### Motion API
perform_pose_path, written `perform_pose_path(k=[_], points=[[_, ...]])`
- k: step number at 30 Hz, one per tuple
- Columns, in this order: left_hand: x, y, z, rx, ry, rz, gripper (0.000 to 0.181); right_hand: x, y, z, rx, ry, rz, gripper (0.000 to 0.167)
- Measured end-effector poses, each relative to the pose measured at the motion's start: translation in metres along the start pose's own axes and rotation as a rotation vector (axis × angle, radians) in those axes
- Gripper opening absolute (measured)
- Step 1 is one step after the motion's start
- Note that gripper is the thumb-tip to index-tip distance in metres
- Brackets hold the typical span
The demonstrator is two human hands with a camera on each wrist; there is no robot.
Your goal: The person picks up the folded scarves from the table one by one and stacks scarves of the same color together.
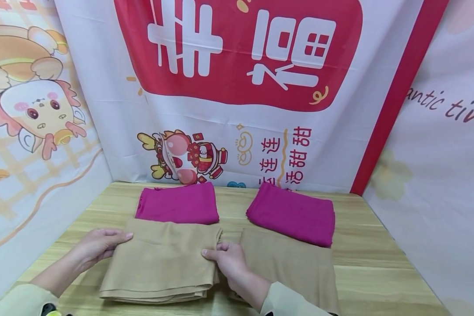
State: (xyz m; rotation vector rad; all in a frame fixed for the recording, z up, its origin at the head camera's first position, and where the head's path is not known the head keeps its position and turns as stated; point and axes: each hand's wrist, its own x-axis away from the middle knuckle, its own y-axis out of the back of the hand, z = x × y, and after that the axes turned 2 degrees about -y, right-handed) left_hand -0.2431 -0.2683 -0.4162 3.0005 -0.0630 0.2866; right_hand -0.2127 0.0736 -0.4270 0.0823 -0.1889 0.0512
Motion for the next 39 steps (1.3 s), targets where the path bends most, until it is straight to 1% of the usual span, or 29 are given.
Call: perform_pose_path(k=[7,14,19,26,32,35,39], points=[[-0.006,0.0,0.009,-0.031,0.012,-0.001,0.028,-0.003,-0.001,-0.004,0.044,-0.006,-0.018,0.035],[-0.007,0.001,0.013,-0.033,0.011,0.016,0.029,-0.005,-0.001,-0.007,0.092,-0.043,-0.026,0.038],[-0.011,0.001,0.018,-0.048,0.021,0.014,0.029,-0.006,-0.001,-0.008,0.114,-0.049,-0.025,0.037],[-0.013,0.004,0.025,-0.065,0.008,0.044,0.031,-0.006,-0.002,-0.009,0.144,-0.045,-0.01,0.036],[-0.014,0.005,0.026,-0.116,0.02,0.028,0.025,-0.006,-0.001,-0.01,0.167,-0.031,-0.004,0.039],[-0.014,0.005,0.027,-0.151,0.026,0.024,0.026,-0.006,0.0,-0.01,0.161,-0.035,0.012,0.039],[-0.014,0.005,0.028,-0.174,0.034,0.02,0.027,-0.004,0.0,-0.01,0.152,-0.048,0.029,0.04]])
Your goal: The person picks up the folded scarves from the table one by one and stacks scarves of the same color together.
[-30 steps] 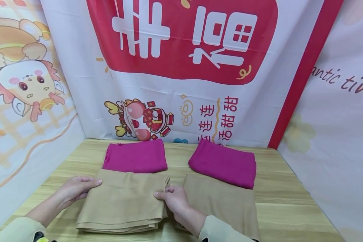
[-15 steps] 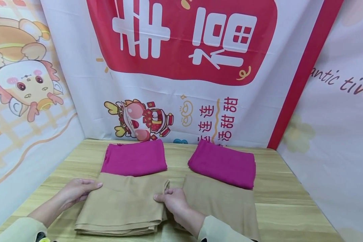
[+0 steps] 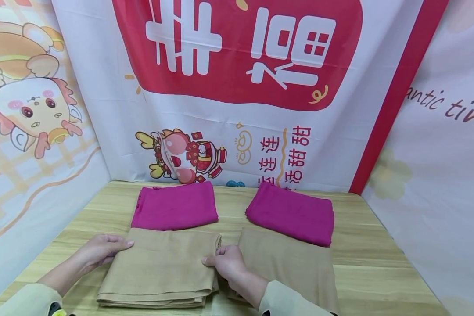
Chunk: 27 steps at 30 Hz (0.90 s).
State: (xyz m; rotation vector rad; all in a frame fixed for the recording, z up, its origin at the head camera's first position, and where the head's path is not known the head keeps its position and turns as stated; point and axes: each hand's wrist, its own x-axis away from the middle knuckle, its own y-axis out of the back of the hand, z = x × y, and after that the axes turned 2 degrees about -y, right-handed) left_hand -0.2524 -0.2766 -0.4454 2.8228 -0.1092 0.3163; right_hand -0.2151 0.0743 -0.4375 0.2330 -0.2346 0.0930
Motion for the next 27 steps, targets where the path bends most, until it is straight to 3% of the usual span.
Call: perform_pose_path(k=[9,16,22,27], points=[[-0.0038,0.0014,0.0026,0.008,0.024,0.005,0.025,-0.0038,0.001,-0.0044,-0.044,-0.023,0.043,0.043],[-0.0028,0.0019,0.0039,0.032,0.013,0.033,0.024,-0.0063,0.0038,-0.0072,-0.123,-0.062,0.087,0.036],[-0.002,0.0031,0.0045,0.051,0.001,0.081,0.017,-0.0053,0.006,-0.0066,-0.123,-0.083,0.104,0.031],[-0.0012,0.0034,0.0055,0.052,-0.004,0.082,0.018,-0.0055,0.0078,-0.0082,-0.121,-0.084,0.114,0.024]])
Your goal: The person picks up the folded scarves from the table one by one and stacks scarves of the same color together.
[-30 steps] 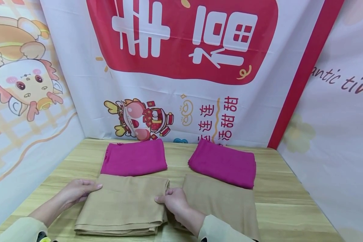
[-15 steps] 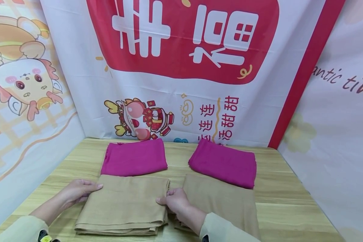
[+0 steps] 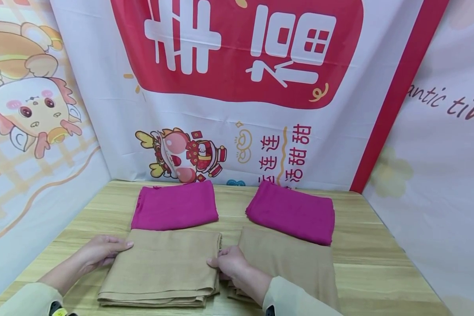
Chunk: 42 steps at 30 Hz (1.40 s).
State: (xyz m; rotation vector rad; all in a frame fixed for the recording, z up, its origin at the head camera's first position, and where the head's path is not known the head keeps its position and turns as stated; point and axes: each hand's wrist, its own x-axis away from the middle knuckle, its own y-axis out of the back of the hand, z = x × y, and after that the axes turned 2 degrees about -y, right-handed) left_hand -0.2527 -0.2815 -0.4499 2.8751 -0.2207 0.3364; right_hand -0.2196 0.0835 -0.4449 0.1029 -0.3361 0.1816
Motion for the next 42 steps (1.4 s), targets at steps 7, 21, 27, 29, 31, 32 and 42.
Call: perform_pose_path(k=[7,21,27,29,31,32,42], points=[[-0.001,-0.001,-0.001,-0.001,0.016,-0.04,0.024,0.0,0.002,0.0,-0.024,-0.01,0.03,0.025],[0.003,-0.003,-0.006,-0.004,0.017,-0.12,0.021,0.007,0.01,0.01,-0.074,0.004,0.147,0.014],[0.005,-0.002,-0.007,-0.005,0.012,-0.118,0.031,0.011,0.014,0.015,-0.08,0.005,0.148,0.026],[0.005,-0.001,-0.007,-0.011,0.008,-0.117,0.036,0.011,0.016,0.016,-0.074,0.005,0.15,0.034],[0.006,0.0,-0.008,-0.018,0.008,-0.119,0.039,0.011,0.018,0.016,-0.07,0.007,0.155,0.037],[0.006,0.001,-0.008,-0.018,0.005,-0.117,0.04,0.012,0.019,0.016,-0.067,0.009,0.16,0.039],[0.011,0.009,-0.019,0.013,-0.011,-0.089,0.047,0.017,0.034,0.021,0.003,0.019,0.204,0.034]])
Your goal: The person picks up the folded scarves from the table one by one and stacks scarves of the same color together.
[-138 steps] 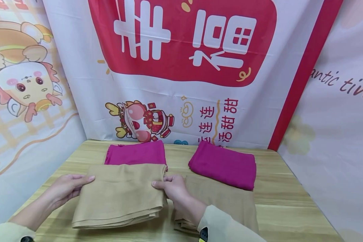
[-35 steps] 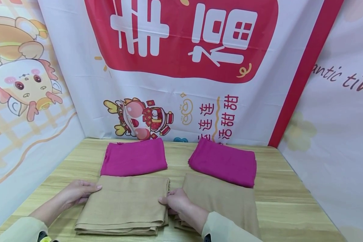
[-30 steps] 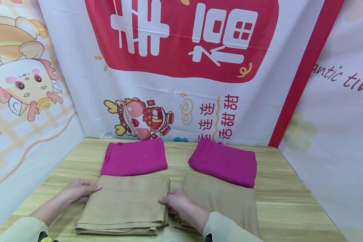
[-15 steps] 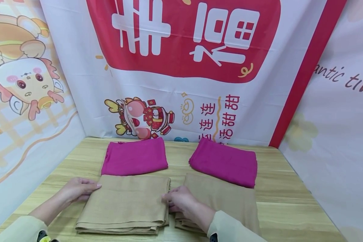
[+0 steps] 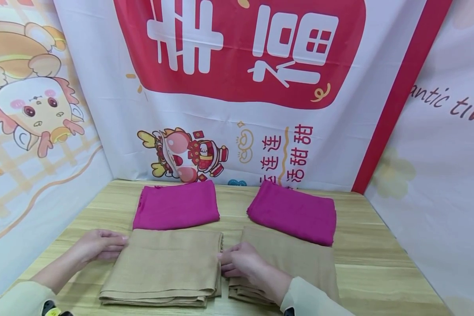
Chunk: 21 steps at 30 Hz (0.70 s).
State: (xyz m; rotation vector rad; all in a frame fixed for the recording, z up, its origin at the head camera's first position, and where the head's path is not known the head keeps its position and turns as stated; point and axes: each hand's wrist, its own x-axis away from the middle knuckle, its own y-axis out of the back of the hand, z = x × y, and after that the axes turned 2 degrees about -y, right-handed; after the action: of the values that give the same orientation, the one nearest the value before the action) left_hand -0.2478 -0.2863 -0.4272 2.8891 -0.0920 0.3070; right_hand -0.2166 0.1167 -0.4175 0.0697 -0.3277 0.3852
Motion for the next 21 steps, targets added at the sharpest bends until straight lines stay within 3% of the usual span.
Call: perform_pose_path(k=[9,13,21], points=[[-0.001,0.008,-0.008,0.037,-0.041,0.006,0.046,0.009,0.013,0.012,-0.01,0.017,-0.022,0.033],[-0.001,0.009,-0.015,0.01,-0.055,-0.008,0.05,0.01,0.017,0.016,0.018,0.041,-0.055,0.031],[-0.003,-0.008,-0.031,-0.015,-0.08,0.012,0.054,0.015,0.029,0.024,0.076,0.057,-0.15,0.025]])
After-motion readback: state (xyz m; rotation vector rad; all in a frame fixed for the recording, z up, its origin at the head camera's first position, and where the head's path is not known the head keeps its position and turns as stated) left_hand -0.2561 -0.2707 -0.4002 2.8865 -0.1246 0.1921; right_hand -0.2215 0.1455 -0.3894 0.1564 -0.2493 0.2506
